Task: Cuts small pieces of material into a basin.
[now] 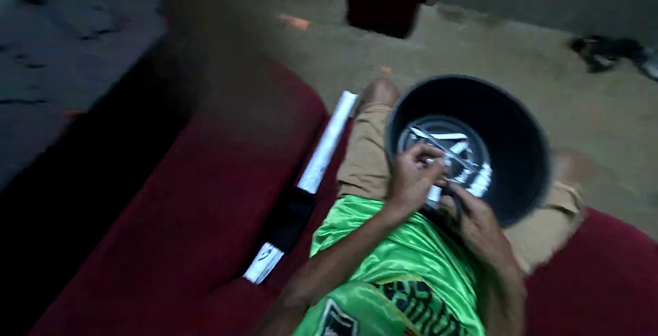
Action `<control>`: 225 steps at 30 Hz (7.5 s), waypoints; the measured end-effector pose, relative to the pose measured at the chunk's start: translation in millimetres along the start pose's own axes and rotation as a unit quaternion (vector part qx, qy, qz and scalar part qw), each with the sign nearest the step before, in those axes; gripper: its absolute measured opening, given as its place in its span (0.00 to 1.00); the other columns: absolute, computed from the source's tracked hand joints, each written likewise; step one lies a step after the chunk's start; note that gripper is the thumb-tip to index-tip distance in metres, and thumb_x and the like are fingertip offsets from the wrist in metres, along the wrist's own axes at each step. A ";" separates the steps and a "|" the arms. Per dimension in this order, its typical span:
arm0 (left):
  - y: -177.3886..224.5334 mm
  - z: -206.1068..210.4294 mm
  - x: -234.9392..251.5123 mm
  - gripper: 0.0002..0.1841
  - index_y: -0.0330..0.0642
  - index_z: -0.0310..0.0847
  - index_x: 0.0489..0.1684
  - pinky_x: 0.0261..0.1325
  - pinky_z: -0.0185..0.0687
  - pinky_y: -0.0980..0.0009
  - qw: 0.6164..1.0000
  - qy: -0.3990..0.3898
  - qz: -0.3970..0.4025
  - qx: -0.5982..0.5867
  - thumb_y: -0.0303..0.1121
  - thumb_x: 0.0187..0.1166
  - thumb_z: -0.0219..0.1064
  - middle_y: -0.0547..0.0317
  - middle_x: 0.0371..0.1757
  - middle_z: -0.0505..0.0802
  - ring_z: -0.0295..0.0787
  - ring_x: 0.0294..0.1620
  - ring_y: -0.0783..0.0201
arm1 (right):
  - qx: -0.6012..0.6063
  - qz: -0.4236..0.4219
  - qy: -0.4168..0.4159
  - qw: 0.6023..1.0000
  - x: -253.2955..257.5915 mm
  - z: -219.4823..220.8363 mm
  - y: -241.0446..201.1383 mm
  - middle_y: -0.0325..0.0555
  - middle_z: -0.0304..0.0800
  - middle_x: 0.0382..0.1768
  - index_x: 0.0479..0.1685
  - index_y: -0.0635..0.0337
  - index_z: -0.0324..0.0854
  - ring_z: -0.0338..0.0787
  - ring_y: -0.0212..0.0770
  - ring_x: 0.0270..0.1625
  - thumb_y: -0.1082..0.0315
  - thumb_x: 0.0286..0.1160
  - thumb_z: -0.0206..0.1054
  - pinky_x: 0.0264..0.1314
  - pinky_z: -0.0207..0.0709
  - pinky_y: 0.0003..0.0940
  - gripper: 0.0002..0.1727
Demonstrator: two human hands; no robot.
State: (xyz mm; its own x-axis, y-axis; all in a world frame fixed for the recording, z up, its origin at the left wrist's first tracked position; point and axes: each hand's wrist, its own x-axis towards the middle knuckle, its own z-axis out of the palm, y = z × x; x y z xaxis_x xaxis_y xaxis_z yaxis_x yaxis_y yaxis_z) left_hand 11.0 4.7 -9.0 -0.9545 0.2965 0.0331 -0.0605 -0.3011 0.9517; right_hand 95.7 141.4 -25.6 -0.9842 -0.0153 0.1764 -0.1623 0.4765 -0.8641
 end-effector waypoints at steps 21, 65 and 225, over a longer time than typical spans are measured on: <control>17.0 -16.2 0.0 0.10 0.27 0.83 0.56 0.44 0.92 0.66 1.000 0.006 -0.006 0.018 0.22 0.84 0.64 0.46 0.47 0.91 0.91 0.37 0.64 | 0.028 0.015 -0.017 0.999 -0.2 8.7 -9.8 0.33 0.86 0.35 0.71 0.59 0.79 0.79 0.22 0.26 0.52 0.89 0.56 0.27 0.77 0.21 0.24; 2.8 -3.7 -0.6 0.08 0.35 0.82 0.54 0.40 0.93 0.64 1.000 -0.003 0.002 0.000 0.21 0.80 0.67 0.50 0.36 0.91 0.91 0.31 0.60 | -0.010 0.015 -0.015 1.000 3.0 2.2 1.5 0.35 0.80 0.26 0.64 0.58 0.83 0.76 0.26 0.26 0.44 0.87 0.57 0.32 0.75 0.25 0.27; 4.4 -3.7 0.0 0.07 0.35 0.82 0.53 0.36 0.93 0.67 0.999 -0.020 0.013 0.049 0.21 0.82 0.67 0.52 0.36 0.91 0.90 0.29 0.62 | -0.001 0.029 -0.014 0.999 1.5 0.0 5.9 0.36 0.83 0.29 0.63 0.57 0.84 0.81 0.27 0.29 0.45 0.87 0.58 0.35 0.78 0.26 0.25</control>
State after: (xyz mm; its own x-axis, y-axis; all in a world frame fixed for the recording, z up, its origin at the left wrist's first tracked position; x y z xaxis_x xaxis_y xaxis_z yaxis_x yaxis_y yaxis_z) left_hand 9.6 0.0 -5.9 -0.9425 0.3269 0.0688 -0.0052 -0.2204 0.9754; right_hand 93.3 144.2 -30.5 -0.9936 -0.0121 0.1119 -0.1040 0.4783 -0.8720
